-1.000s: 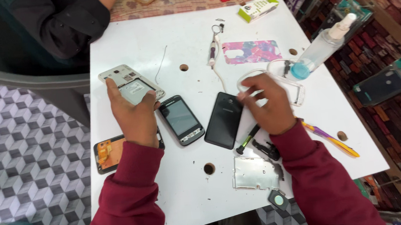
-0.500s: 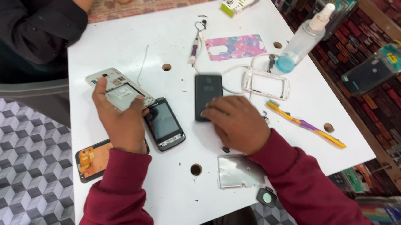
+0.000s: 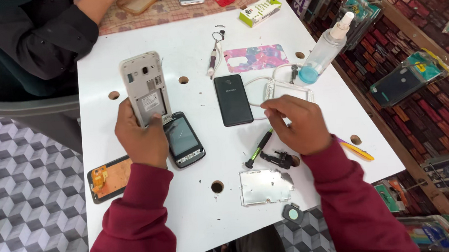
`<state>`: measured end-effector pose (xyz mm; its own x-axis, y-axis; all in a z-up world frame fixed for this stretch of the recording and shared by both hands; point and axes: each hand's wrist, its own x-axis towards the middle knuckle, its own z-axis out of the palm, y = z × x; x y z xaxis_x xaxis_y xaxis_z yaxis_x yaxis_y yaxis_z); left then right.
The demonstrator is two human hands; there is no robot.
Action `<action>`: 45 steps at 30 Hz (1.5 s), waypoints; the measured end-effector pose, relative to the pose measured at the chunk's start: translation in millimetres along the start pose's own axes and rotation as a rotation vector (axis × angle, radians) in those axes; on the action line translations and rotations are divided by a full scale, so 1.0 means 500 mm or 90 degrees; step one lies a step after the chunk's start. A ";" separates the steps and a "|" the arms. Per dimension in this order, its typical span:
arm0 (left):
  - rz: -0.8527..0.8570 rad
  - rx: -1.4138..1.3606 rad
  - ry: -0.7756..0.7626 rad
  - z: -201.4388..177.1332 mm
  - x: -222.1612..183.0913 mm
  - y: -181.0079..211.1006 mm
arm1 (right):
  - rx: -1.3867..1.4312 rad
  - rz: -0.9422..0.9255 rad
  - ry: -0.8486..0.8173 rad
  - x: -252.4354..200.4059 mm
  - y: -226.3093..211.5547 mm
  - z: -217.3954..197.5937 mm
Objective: The person assembles a disassembled mobile phone by placing the motherboard into the chassis, attaching the screen, and snapping the back cover into place. The person then briefly handles a second phone's back cover and uses a toothbrush to clean its interior.
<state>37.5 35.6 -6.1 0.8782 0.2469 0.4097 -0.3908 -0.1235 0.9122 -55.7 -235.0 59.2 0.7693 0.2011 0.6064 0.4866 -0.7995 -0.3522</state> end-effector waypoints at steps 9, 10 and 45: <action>0.002 0.019 0.002 0.006 -0.020 -0.001 | -0.100 0.012 -0.179 -0.248 -0.159 -0.108; -0.001 0.017 -0.001 0.008 -0.022 0.001 | -0.138 -0.025 -0.190 -0.273 -0.170 -0.091; 0.013 0.050 -0.010 0.004 -0.030 0.023 | -0.130 0.106 0.085 -0.124 0.036 0.019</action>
<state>20.5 28.7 -1.6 0.8743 0.2292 0.4279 -0.3869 -0.2032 0.8994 -90.6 -256.7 8.7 0.7636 -0.0079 0.6456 0.2547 -0.9151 -0.3124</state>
